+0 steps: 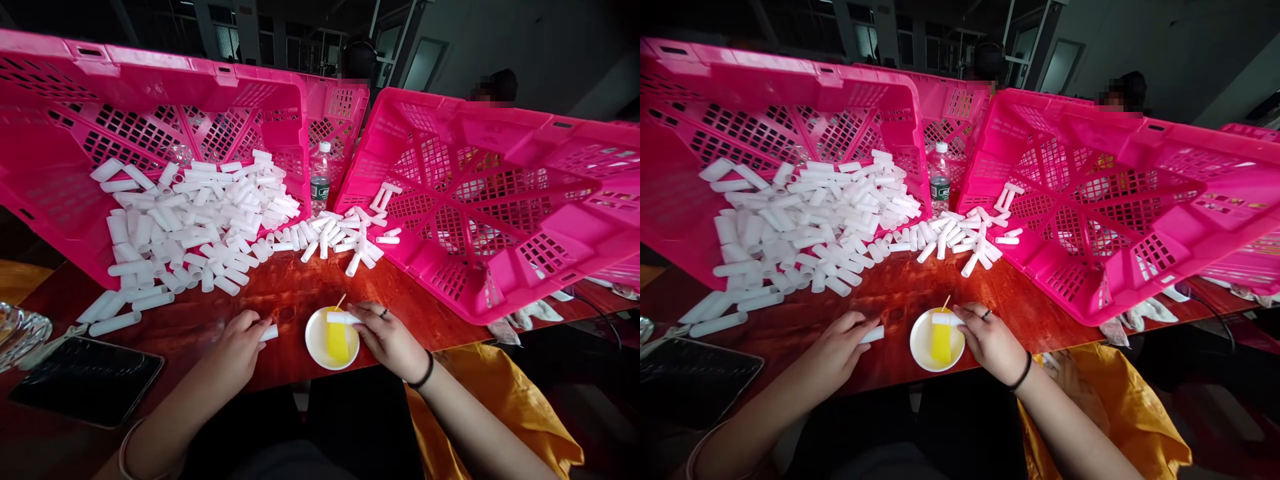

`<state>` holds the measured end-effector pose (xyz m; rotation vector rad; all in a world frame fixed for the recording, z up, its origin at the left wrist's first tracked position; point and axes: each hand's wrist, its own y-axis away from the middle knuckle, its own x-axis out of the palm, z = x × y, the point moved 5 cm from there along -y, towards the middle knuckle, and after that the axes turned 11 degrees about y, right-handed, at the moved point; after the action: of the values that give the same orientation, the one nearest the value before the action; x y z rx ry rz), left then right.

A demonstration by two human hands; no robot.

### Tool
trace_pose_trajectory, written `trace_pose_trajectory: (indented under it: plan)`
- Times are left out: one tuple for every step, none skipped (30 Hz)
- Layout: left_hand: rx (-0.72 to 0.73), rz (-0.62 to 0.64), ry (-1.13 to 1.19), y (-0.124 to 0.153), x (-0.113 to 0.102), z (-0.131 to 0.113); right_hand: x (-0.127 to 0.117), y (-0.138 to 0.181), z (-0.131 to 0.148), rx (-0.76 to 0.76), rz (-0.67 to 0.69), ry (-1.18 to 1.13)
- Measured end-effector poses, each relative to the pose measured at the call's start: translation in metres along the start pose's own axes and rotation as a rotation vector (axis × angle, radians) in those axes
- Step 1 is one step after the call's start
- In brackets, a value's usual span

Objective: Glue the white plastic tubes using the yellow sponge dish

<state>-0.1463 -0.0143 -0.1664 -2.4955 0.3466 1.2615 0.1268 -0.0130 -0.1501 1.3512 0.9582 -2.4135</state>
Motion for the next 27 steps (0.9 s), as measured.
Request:
trace_pose_trajectory:
  plan:
    - [-0.004,-0.019,-0.014,0.001,0.0,0.001,0.002,-0.001,0.001,-0.032,0.0,0.006]
    - [-0.006,-0.04,-0.016,0.002,0.0,0.001,0.004,-0.001,0.001,-0.06,0.006,0.004]
    - [-0.011,-0.061,-0.005,0.003,0.0,0.0,0.004,-0.001,0.001,-0.076,0.018,-0.009]
    - [-0.018,-0.077,0.015,0.004,0.001,-0.001,0.005,-0.001,-0.001,-0.074,0.029,-0.038]
    - [-0.028,-0.084,0.041,0.004,0.002,-0.003,0.005,0.0,-0.003,-0.05,0.043,-0.086]
    - [-0.037,-0.084,0.071,0.004,0.003,-0.006,0.006,0.001,-0.005,-0.005,0.06,-0.157]
    - [-0.045,-0.079,0.106,0.003,0.005,-0.01,0.007,0.002,-0.008,0.06,0.087,-0.245]
    - [-0.049,-0.064,0.144,0.002,0.007,-0.014,0.01,0.003,-0.012,0.135,0.12,-0.336]
    - [-0.045,-0.038,0.188,0.0,0.011,-0.02,0.013,0.004,-0.014,0.208,0.147,-0.409]
    - [-0.032,-0.011,0.237,-0.002,0.015,-0.027,0.016,0.005,-0.015,0.266,0.163,-0.448]
    - [-0.009,0.012,0.288,-0.005,0.019,-0.034,0.017,0.005,-0.016,0.299,0.164,-0.448]
    - [0.022,0.029,0.333,-0.007,0.023,-0.041,0.016,0.006,-0.015,0.299,0.144,-0.41]
    - [0.058,0.037,0.366,-0.01,0.027,-0.047,0.013,0.005,-0.013,0.265,0.114,-0.35]
    - [0.096,0.034,0.385,-0.013,0.031,-0.053,0.01,0.005,-0.009,0.206,0.08,-0.285]
    - [0.131,0.026,0.392,-0.015,0.034,-0.058,0.007,0.005,-0.006,0.139,0.058,-0.233]
    - [0.156,0.023,0.392,-0.018,0.037,-0.062,0.004,0.006,-0.002,0.081,0.052,-0.202]
    - [0.168,0.024,0.389,-0.02,0.041,-0.064,0.002,0.007,0.0,0.045,0.058,-0.196]
    - [0.169,0.024,0.387,-0.022,0.044,-0.064,0.002,0.008,0.001,0.037,0.08,-0.215]
    - [0.163,0.022,0.388,-0.023,0.047,-0.064,0.002,0.009,0.001,0.059,0.104,-0.254]
    - [0.153,0.02,0.391,-0.024,0.049,-0.063,0.002,0.011,0.0,0.104,0.119,-0.294]
    - [0.143,0.014,0.393,-0.025,0.05,-0.062,0.003,0.013,-0.001,0.156,0.122,-0.319]
    - [0.136,0.007,0.394,-0.025,0.051,-0.061,0.003,0.014,-0.001,0.196,0.113,-0.319]
    - [0.134,0.002,0.395,-0.025,0.051,-0.06,0.002,0.016,0.001,0.213,0.092,-0.292]
    - [0.134,-0.002,0.397,-0.024,0.051,-0.06,0.001,0.017,0.003,0.202,0.062,-0.244]
    - [0.135,-0.006,0.399,-0.024,0.051,-0.06,0.0,0.019,0.007,0.166,0.035,-0.19]
    - [0.136,-0.01,0.404,-0.024,0.051,-0.06,-0.001,0.02,0.011,0.124,0.019,-0.149]
    - [0.136,-0.013,0.409,-0.023,0.05,-0.06,-0.002,0.022,0.015,0.092,0.009,-0.134]
